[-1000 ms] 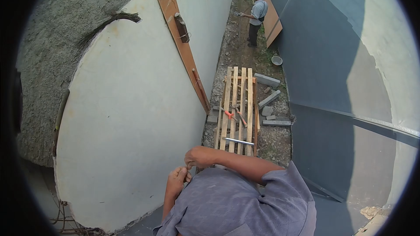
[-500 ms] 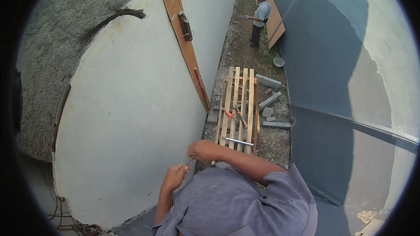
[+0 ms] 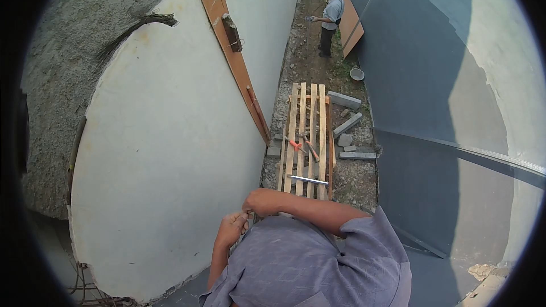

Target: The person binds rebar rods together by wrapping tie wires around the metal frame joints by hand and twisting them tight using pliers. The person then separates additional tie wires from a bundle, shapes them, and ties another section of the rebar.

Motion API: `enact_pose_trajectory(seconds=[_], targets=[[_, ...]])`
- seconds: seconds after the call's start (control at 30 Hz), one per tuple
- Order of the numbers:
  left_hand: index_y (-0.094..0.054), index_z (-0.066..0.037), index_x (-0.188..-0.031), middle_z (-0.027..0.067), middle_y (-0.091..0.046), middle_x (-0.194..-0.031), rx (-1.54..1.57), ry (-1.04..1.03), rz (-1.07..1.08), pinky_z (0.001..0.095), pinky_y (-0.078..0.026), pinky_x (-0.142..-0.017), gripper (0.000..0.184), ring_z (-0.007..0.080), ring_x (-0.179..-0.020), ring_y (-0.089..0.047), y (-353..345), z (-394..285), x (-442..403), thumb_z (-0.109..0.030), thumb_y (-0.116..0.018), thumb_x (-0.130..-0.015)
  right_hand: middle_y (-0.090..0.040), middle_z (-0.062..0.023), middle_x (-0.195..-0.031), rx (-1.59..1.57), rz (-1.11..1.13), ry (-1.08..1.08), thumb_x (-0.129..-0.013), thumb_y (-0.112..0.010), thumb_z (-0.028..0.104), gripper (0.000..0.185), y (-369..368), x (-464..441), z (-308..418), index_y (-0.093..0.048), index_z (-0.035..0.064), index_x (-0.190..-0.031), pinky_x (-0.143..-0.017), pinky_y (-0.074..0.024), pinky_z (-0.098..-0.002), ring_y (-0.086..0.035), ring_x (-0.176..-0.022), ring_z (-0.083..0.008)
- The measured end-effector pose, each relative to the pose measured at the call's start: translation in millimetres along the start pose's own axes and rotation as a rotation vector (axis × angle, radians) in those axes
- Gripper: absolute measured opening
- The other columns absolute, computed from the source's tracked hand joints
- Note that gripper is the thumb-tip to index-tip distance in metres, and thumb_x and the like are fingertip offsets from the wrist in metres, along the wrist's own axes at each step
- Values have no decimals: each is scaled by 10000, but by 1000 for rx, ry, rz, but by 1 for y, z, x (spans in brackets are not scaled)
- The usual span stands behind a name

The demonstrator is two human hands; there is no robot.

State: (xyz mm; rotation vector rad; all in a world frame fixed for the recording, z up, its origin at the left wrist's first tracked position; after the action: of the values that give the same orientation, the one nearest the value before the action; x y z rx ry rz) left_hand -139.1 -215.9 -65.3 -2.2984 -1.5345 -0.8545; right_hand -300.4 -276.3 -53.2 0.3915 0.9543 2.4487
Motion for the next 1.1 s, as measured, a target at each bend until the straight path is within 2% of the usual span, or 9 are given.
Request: enact_pose_trajectory(seconds=[0.13,0.23,0.43,0.57,0.63,0.73,0.83,0.97,1.1], targets=[[-654,41,-1134,-11,-590,-744,116,-57,44,247,-451,-624,284,78,-648,-516,4,-11,17,-161,-494,-1015,-639,-136,-805,7,-308,117,-690,-602,55,119,14,8,-11,-611,13,-801,-687,-500,-463,-646,-805,-367],[-656,29,-1147,-11,-589,-736,119,-43,44,250,-452,-631,282,83,-647,-518,5,-8,25,-155,-490,-1013,-622,-131,-791,-17,-386,171,-686,-592,47,98,11,8,-9,-586,14,-777,-684,-493,-455,-638,-801,-358],[-698,-12,-1067,24,-578,-642,-188,-41,-141,299,-450,-618,250,119,-612,-530,6,2,23,-156,-516,-974,-638,-103,-789,68,-375,112,-748,-608,74,84,1,8,-5,-648,58,-820,-687,-503,-434,-647,-791,-328],[-710,-6,-1017,52,-574,-613,-305,-87,-168,323,-456,-615,247,138,-607,-539,-1,2,9,-156,-524,-956,-683,-122,-894,222,-179,91,-766,-612,106,199,-2,4,12,-699,46,-936,-765,-533,-431,-665,-867,-326],[-695,-4,-1065,42,-581,-640,-276,-87,-120,313,-462,-617,259,133,-610,-538,-2,-1,9,-164,-517,-966,-672,-113,-877,139,-103,15,-798,-609,138,146,-11,-1,13,-679,55,-896,-743,-532,-431,-663,-852,-322],[-659,1,-1156,28,-590,-689,-163,-103,-69,295,-468,-615,291,124,-610,-536,0,-11,18,-176,-509,-982,-662,-101,-862,166,-183,-11,-822,-612,147,93,5,6,8,-639,61,-847,-704,-532,-428,-666,-844,-311],[-615,6,-1239,16,-592,-738,-59,-113,20,276,-469,-614,330,113,-621,-534,3,-4,24,-184,-506,-993,-641,-89,-833,129,-290,30,-789,-625,129,71,16,14,2,-628,69,-827,-665,-513,-434,-663,-818,-310],[-600,0,-1274,14,-592,-760,-45,-48,87,265,-468,-610,344,108,-627,-528,4,-8,30,-174,-509,-992,-638,-92,-837,121,-258,7,-788,-623,122,82,15,17,6,-619,60,-841,-670,-513,-434,-661,-822,-311],[-601,6,-1266,17,-606,-767,-148,-120,-55,261,-464,-600,329,99,-626,-531,4,-10,28,-145,-527,-983,-659,-88,-864,149,-302,-23,-787,-617,117,88,31,23,13,-633,68,-858,-687,-524,-431,-668,-842,-305]])
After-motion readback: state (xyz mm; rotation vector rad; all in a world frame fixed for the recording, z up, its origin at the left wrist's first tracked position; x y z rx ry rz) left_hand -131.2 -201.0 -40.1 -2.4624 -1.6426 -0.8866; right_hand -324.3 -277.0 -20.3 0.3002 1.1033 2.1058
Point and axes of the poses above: each hand's wrist, its own x-axis away from the middle knuckle, its own y-axis out of the back of the hand, z = x × y, the point moved 4 cm from there along -x, towards the middle knuckle
